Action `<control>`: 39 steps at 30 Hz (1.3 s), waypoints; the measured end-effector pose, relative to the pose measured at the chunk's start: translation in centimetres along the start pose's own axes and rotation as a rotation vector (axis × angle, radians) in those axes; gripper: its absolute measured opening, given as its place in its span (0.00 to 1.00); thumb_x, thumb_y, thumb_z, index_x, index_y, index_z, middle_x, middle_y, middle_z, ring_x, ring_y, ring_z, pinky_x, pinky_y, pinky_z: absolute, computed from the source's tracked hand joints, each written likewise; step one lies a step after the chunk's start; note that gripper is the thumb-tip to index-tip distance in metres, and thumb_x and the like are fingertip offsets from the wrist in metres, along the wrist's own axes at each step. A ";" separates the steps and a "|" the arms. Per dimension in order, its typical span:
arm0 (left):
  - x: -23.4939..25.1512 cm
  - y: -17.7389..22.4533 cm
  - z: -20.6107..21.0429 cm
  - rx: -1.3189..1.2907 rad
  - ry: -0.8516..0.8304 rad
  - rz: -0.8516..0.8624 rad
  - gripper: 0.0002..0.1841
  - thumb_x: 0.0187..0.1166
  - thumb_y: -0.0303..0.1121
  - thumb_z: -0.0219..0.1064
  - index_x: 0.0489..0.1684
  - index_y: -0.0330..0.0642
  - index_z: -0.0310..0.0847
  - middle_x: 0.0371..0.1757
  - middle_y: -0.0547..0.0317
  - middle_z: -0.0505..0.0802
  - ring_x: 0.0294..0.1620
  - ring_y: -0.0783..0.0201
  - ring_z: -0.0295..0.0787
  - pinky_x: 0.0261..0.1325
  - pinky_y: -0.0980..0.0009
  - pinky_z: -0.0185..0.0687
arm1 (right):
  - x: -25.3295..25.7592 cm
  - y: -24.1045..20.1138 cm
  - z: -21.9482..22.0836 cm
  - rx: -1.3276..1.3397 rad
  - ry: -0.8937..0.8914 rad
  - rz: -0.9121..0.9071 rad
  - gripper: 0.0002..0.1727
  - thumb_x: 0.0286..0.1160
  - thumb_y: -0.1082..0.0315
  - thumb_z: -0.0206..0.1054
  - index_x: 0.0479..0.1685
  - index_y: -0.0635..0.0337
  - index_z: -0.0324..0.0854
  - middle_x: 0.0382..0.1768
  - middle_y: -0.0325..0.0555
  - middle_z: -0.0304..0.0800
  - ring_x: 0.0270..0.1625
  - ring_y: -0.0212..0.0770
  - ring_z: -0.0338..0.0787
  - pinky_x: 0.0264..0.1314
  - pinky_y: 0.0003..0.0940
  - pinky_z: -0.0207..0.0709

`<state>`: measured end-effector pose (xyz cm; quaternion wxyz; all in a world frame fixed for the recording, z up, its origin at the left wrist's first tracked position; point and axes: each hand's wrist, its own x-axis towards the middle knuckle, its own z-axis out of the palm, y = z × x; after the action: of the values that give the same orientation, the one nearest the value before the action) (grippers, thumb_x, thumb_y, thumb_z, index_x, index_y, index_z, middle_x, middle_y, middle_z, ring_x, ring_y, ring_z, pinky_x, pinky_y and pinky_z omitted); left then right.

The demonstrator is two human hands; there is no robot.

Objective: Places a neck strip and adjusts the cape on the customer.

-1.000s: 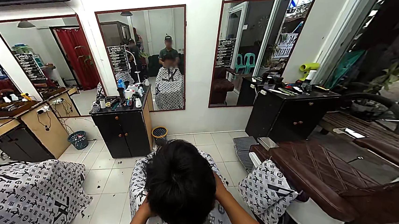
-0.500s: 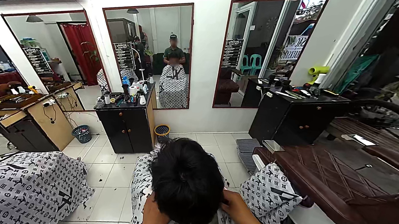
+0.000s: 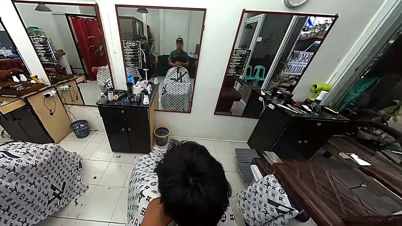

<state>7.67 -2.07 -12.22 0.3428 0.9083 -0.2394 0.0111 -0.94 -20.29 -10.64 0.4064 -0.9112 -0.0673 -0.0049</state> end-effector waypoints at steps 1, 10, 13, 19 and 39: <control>0.2 -0.2 -0.5 -0.044 -0.038 0.006 0.21 0.69 0.40 0.77 0.49 0.27 0.90 0.51 0.33 0.94 0.60 0.37 0.91 0.68 0.39 0.78 | 0.2 -0.6 0.5 0.018 -0.001 0.059 0.22 0.82 0.60 0.67 0.62 0.72 0.86 0.61 0.67 0.90 0.70 0.60 0.87 0.79 0.59 0.73; 0.9 -4.4 0.2 -0.831 -0.054 -0.273 0.24 0.79 0.24 0.68 0.73 0.31 0.68 0.43 0.49 0.95 0.43 0.63 0.93 0.57 0.60 0.87 | 2.1 -2.7 4.6 -0.184 0.154 0.056 0.21 0.87 0.63 0.58 0.60 0.74 0.86 0.60 0.70 0.90 0.69 0.66 0.87 0.76 0.65 0.74; 1.0 -5.3 -0.6 -0.699 -0.162 -0.281 0.15 0.82 0.27 0.66 0.63 0.31 0.80 0.39 0.51 0.93 0.39 0.65 0.88 0.53 0.61 0.84 | 2.8 -3.0 6.2 -0.221 0.258 0.056 0.22 0.88 0.60 0.59 0.60 0.72 0.88 0.59 0.68 0.91 0.67 0.66 0.89 0.74 0.66 0.75; 1.2 -4.4 -3.2 0.065 -0.238 0.119 0.14 0.80 0.34 0.64 0.53 0.40 0.92 0.54 0.44 0.94 0.57 0.44 0.92 0.58 0.41 0.84 | 4.4 -3.9 8.1 -0.322 0.444 0.057 0.19 0.87 0.64 0.59 0.56 0.72 0.90 0.56 0.68 0.93 0.63 0.67 0.91 0.68 0.68 0.78; 1.5 -6.2 -1.2 -0.159 0.078 0.366 0.11 0.78 0.32 0.66 0.40 0.39 0.96 0.38 0.49 0.96 0.45 0.52 0.96 0.52 0.52 0.88 | 5.4 -6.1 7.0 -0.481 0.269 0.232 0.17 0.88 0.67 0.57 0.54 0.69 0.90 0.58 0.68 0.91 0.67 0.66 0.89 0.70 0.66 0.76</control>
<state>11.93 2.10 -14.87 0.4149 0.8185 -0.3872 0.0894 3.28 -10.40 -10.46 0.1821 -0.9741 0.0948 -0.0952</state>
